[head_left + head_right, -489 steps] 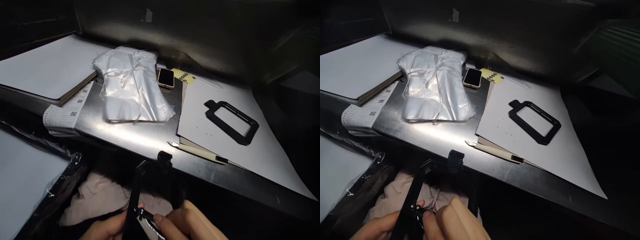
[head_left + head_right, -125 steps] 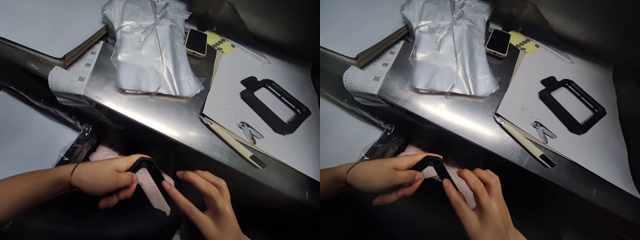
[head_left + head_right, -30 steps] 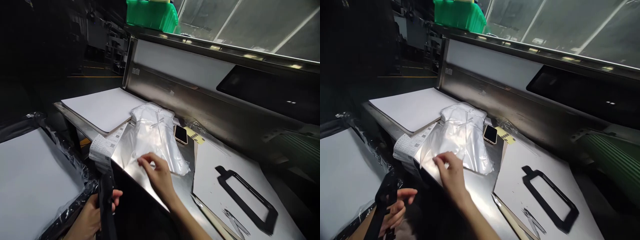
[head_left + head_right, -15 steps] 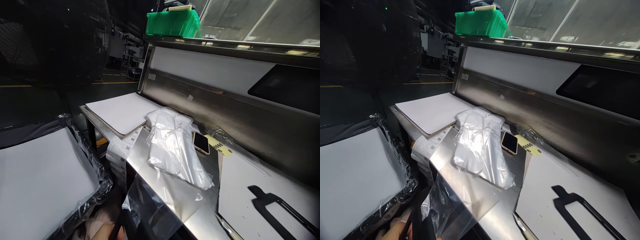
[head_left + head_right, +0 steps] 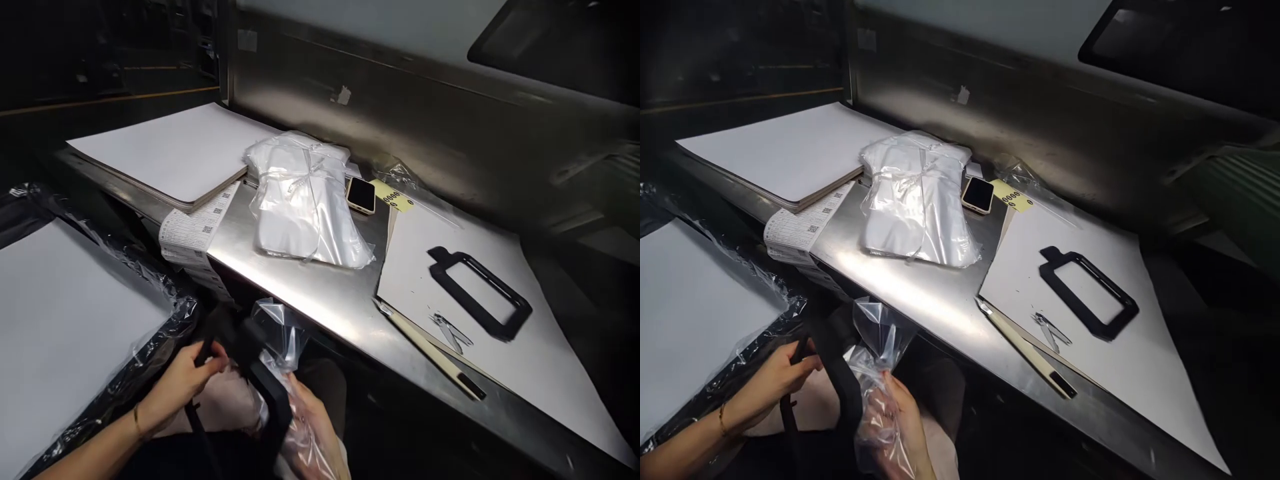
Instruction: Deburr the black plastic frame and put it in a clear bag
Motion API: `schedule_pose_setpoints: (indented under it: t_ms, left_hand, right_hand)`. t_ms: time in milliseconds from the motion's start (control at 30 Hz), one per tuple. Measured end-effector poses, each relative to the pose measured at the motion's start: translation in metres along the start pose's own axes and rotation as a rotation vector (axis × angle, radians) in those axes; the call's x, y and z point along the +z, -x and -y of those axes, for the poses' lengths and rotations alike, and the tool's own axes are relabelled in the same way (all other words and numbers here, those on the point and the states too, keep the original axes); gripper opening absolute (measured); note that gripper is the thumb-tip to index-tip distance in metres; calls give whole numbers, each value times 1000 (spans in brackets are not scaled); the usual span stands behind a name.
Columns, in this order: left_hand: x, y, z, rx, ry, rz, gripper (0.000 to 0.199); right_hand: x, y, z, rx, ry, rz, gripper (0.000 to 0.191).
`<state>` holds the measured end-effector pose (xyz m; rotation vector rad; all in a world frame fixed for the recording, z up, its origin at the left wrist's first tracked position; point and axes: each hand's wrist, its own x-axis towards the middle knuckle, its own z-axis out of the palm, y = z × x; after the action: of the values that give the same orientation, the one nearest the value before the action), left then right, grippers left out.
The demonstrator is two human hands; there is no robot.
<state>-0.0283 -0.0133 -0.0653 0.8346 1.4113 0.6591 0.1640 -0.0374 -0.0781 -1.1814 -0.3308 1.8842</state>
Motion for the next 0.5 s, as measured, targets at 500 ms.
schedule_pose_setpoints:
  t_ms: [500]
  left_hand:
    - [41, 8, 3, -193, 245, 136, 25]
  right_hand:
    - [20, -6, -30, -161, 72, -33, 18]
